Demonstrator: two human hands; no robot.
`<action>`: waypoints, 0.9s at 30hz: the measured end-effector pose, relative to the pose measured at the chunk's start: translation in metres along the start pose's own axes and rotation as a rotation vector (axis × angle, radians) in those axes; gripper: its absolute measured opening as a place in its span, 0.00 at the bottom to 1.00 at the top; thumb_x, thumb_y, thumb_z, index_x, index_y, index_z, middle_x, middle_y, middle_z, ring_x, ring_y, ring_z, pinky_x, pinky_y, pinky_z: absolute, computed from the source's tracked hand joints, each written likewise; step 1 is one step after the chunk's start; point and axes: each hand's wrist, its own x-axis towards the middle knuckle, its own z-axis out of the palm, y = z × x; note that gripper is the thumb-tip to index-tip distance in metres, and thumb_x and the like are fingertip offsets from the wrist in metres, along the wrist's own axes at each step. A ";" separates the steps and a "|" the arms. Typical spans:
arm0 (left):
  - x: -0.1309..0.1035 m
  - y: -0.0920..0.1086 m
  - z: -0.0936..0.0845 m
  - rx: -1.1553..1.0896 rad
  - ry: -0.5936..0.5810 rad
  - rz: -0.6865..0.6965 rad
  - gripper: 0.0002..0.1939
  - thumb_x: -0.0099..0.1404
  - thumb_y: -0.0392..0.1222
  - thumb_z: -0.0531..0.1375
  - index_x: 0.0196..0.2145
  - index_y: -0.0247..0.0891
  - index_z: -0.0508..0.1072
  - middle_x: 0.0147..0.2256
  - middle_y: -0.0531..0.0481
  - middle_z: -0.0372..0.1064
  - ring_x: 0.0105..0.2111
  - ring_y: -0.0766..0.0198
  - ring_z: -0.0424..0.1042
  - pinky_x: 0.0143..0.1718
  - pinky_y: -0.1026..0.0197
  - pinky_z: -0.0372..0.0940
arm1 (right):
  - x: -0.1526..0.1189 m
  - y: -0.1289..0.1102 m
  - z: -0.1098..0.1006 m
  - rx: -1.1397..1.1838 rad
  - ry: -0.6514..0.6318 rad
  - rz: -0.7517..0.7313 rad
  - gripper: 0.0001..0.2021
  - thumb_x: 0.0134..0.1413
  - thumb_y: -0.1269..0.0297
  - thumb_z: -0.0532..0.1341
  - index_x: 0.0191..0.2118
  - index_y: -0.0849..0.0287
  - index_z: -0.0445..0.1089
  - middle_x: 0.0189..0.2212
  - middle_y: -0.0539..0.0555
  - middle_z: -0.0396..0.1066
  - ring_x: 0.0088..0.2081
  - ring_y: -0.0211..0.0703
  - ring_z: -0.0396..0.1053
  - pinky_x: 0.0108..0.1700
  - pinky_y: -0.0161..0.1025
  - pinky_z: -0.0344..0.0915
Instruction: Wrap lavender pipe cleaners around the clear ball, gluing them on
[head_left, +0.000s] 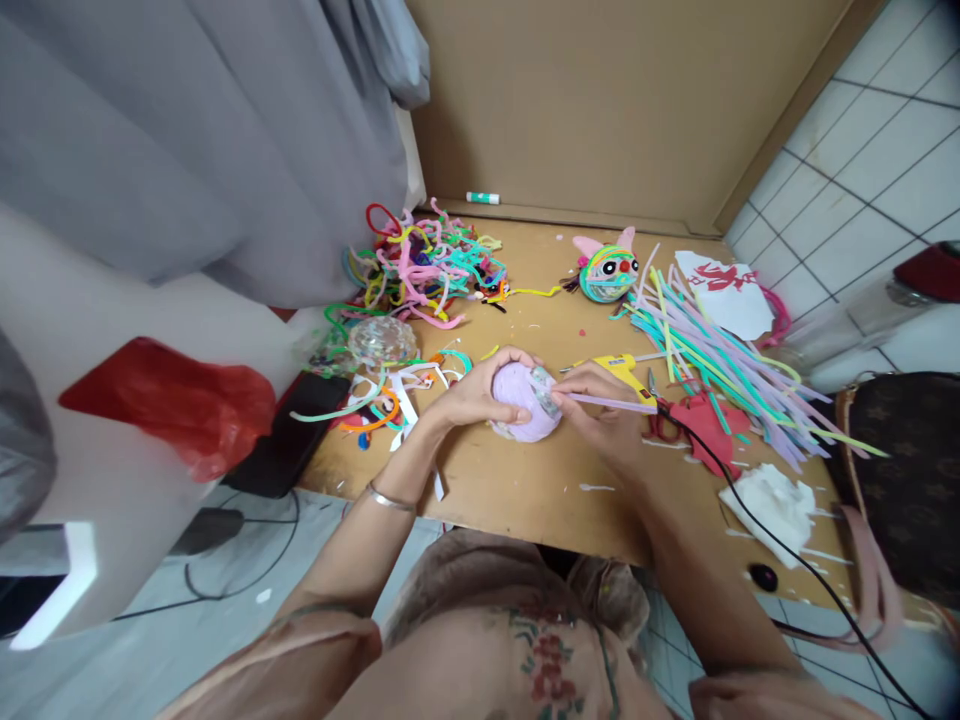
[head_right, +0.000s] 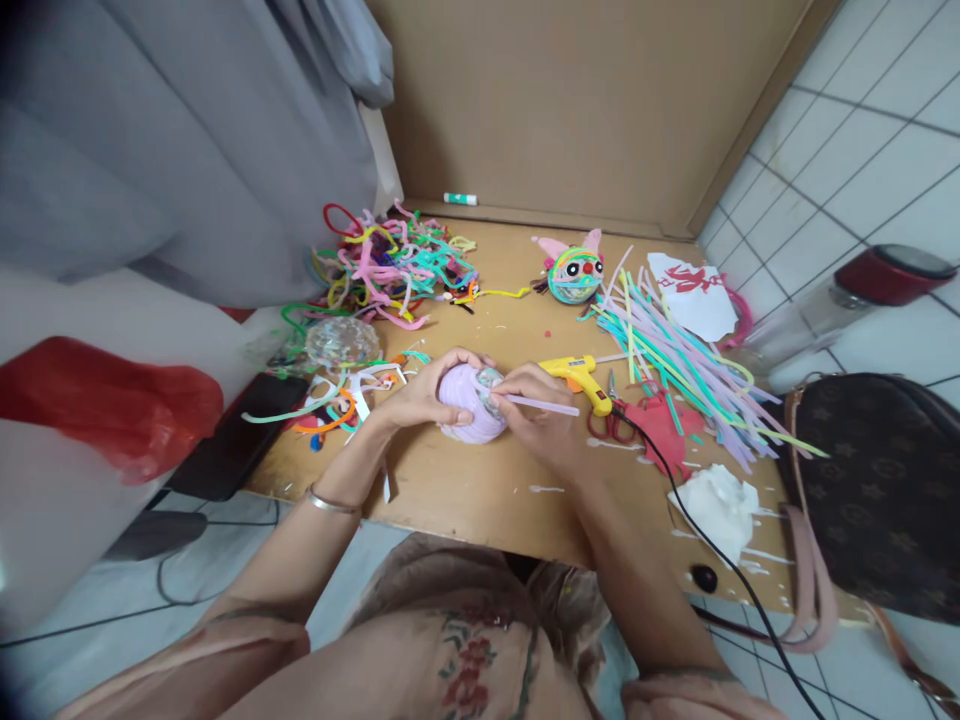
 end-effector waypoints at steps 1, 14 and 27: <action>0.000 -0.001 0.000 0.002 -0.001 0.004 0.34 0.41 0.44 0.76 0.44 0.39 0.68 0.54 0.43 0.68 0.55 0.52 0.68 0.56 0.53 0.62 | 0.000 -0.002 0.001 -0.017 0.007 -0.008 0.04 0.57 0.70 0.63 0.32 0.55 0.73 0.29 0.49 0.74 0.31 0.38 0.72 0.35 0.38 0.68; -0.001 -0.001 -0.002 -0.016 -0.024 0.026 0.34 0.45 0.51 0.76 0.45 0.39 0.67 0.56 0.41 0.67 0.55 0.52 0.68 0.58 0.51 0.60 | -0.012 -0.006 0.019 -0.184 0.077 -0.052 0.08 0.50 0.75 0.58 0.27 0.53 0.63 0.23 0.47 0.65 0.27 0.38 0.65 0.31 0.38 0.62; -0.002 0.000 0.001 -0.036 0.033 -0.010 0.23 0.54 0.53 0.68 0.43 0.40 0.70 0.55 0.44 0.70 0.57 0.50 0.68 0.58 0.52 0.59 | -0.012 -0.005 0.020 -0.133 0.021 -0.100 0.08 0.53 0.75 0.58 0.29 0.54 0.64 0.24 0.48 0.65 0.28 0.39 0.66 0.31 0.37 0.61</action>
